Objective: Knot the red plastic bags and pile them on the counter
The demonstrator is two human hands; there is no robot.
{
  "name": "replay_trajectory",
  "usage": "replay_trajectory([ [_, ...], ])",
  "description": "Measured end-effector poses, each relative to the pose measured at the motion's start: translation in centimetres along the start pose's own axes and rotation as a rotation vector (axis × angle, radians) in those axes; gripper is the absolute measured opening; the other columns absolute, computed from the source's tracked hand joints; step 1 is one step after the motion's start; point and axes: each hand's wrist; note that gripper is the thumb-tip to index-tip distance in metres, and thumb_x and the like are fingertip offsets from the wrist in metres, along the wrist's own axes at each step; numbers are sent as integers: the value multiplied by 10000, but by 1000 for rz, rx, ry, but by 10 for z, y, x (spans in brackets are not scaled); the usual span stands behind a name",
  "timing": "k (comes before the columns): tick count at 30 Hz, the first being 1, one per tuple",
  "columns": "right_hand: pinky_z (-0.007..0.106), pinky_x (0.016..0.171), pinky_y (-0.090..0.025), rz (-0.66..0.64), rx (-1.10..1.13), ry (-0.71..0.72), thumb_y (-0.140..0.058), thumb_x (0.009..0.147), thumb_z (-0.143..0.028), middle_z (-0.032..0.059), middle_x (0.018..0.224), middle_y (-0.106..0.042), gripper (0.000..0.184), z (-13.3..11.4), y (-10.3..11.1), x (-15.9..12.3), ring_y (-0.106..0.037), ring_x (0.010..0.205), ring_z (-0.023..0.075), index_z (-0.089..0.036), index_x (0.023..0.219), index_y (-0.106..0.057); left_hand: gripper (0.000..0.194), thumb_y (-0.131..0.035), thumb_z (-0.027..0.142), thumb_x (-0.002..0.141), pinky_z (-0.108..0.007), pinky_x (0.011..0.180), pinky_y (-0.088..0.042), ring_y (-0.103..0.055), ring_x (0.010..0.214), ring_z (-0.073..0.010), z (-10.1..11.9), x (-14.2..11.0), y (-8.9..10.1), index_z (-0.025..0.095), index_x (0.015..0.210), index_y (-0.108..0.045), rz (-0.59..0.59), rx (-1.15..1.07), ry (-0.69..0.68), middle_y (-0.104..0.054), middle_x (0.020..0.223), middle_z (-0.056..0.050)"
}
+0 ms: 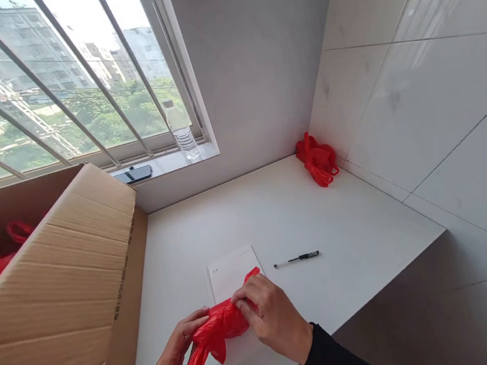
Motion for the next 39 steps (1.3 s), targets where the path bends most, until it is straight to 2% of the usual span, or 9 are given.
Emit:
replay_trajectory([
  [7,380,804,-473,34,3,-176,-447,1066,-340,47,977,-648,216,5,8,-8,-587,933,238,-253,998,-633,344,-688,451,912,-358,876,-598,-721,1058,-271,5,-12,26,267,1203,-702,-35,-95,272,-745,1198,-85],
  [12,400,820,-473,-110,-33,-102,-566,1023,-375,32,969,-645,123,-8,-2,-6,-572,901,234,-261,1049,-605,373,-581,412,974,-391,993,-546,-654,1188,-274,32,-18,22,275,1316,-637,-87,-133,220,-681,1328,-93],
  [16,385,794,-469,-120,-9,-71,-498,1053,-333,24,919,-638,163,-7,-3,-7,-570,881,227,-265,952,-606,225,-618,421,946,-328,796,-541,-680,893,-233,45,-16,18,245,1054,-709,-80,51,202,-737,1003,-56],
  [20,373,768,-480,4,-41,-172,-484,1059,-414,25,920,-636,223,9,10,-19,-576,888,238,-283,937,-617,202,-578,390,969,-269,659,-490,-645,765,-194,31,-19,31,246,884,-692,-126,121,249,-709,833,-15],
  [23,363,762,-494,34,-56,-248,-461,1060,-444,29,975,-651,235,15,18,-28,-591,958,249,-296,980,-625,143,-606,317,943,-263,754,-516,-665,897,-200,25,-22,42,283,1054,-691,-262,150,227,-722,977,-13],
  [27,373,829,-520,-58,-58,-215,-528,1031,-458,36,1126,-674,224,3,15,-29,-617,1024,254,-314,1191,-594,393,-590,230,946,-269,833,-513,-661,952,-187,33,-22,40,339,1324,-590,-397,153,177,-694,1082,-13],
  [32,391,793,-466,-210,-120,-33,-539,1038,-385,9,878,-673,155,-5,10,-21,-571,818,228,-277,960,-619,249,-560,224,954,-269,738,-485,-639,839,-180,32,-20,40,314,1168,-649,-371,134,193,-687,998,-1],
  [36,371,732,-444,-33,-73,-164,-484,1055,-401,20,847,-629,233,3,18,-24,-551,814,228,-273,916,-620,105,-566,307,973,-277,782,-482,-634,879,-195,26,-19,53,282,962,-668,-332,100,294,-684,918,3],
  [39,360,754,-475,-28,24,-275,-468,1043,-415,42,1007,-644,192,-4,19,-29,-586,926,239,-281,1054,-605,214,-607,391,968,-308,885,-499,-636,1021,-223,32,-19,52,310,1160,-655,-285,104,279,-682,1097,-31],
])
Point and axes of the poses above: each hand's wrist, its own x-axis towards the middle knuckle, its own y-axis out of the back of the hand, z = x × y
